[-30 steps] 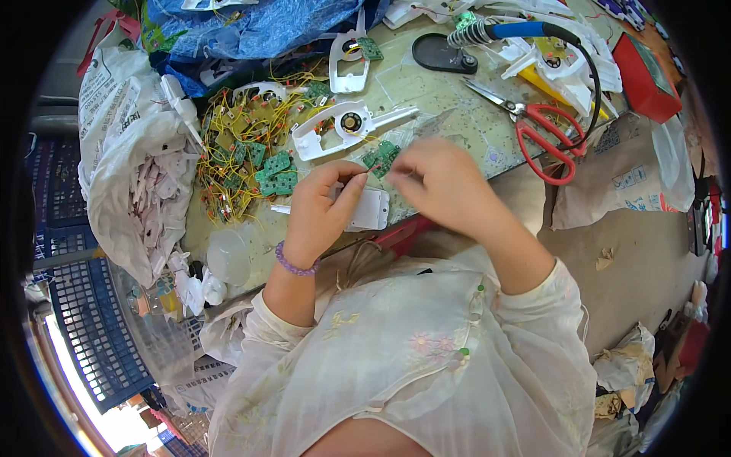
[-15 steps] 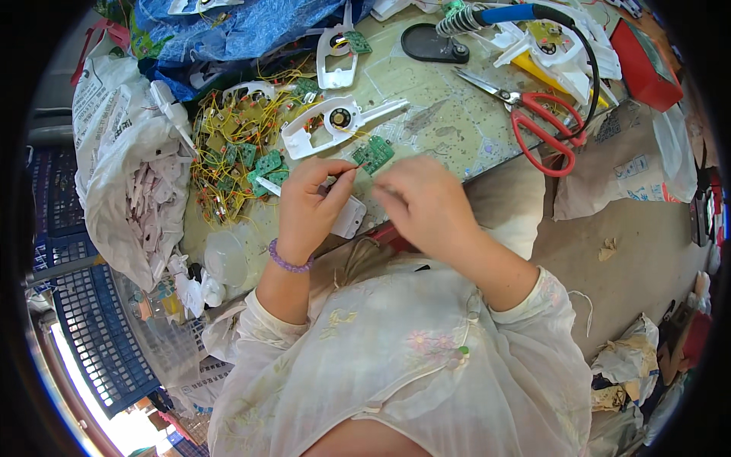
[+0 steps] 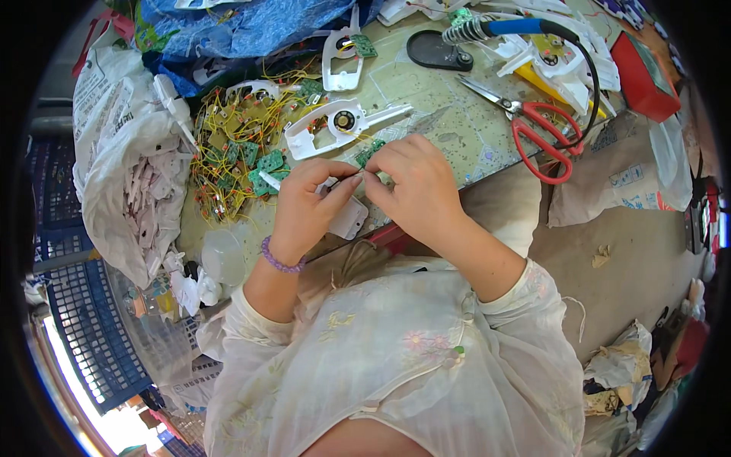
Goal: Soldering wires to small green circuit boards and assembling them into white plastic electronic housings.
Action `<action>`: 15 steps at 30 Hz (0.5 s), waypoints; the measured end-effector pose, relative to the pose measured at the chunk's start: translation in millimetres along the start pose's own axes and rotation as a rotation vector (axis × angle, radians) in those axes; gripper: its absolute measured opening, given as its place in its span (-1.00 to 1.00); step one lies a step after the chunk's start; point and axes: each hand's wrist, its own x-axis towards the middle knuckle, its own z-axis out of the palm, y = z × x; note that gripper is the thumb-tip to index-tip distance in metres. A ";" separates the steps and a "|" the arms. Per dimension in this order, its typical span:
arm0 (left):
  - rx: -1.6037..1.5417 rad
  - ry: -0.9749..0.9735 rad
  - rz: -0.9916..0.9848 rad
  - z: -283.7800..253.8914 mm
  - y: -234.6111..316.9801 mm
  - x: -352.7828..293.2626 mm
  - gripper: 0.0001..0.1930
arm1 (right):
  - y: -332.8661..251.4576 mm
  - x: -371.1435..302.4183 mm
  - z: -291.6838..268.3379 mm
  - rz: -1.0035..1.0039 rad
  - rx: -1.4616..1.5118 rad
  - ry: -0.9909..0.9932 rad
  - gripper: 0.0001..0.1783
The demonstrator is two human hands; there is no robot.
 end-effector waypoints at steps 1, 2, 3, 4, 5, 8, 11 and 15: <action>0.001 -0.027 -0.001 -2.5 0.5 1.1 -0.88 | 0.5 0.0 1.7 -0.003 -0.008 0.011 -0.90; 0.001 -0.019 -0.003 -4.1 0.1 1.6 -0.88 | 0.9 -0.1 2.8 -0.005 -0.016 0.023 -0.90; -0.032 -0.050 -0.038 -5.4 -0.2 2.1 -0.87 | 1.4 -0.2 3.4 -0.011 -0.015 0.018 -0.90; -0.065 -0.084 -0.072 -6.7 -1.1 2.9 -0.86 | 2.1 -0.6 4.1 -0.014 -0.025 -0.001 -0.89; -0.067 -0.079 -0.072 -8.4 -1.8 4.3 -0.86 | 2.5 -0.9 3.9 -0.016 -0.035 -0.020 -0.87; -0.033 -0.149 -0.028 -13.8 -1.1 7.9 -0.86 | 1.8 -3.0 -2.0 0.053 -0.031 0.064 -0.82; -0.033 -0.263 -0.181 -15.5 1.3 8.9 -0.85 | 9.6 -2.6 -3.8 0.060 -0.218 0.016 -0.75; -0.005 -0.256 0.012 -14.7 -2.3 7.0 -0.86 | 10.4 2.1 3.0 -0.010 -0.301 -0.064 -0.73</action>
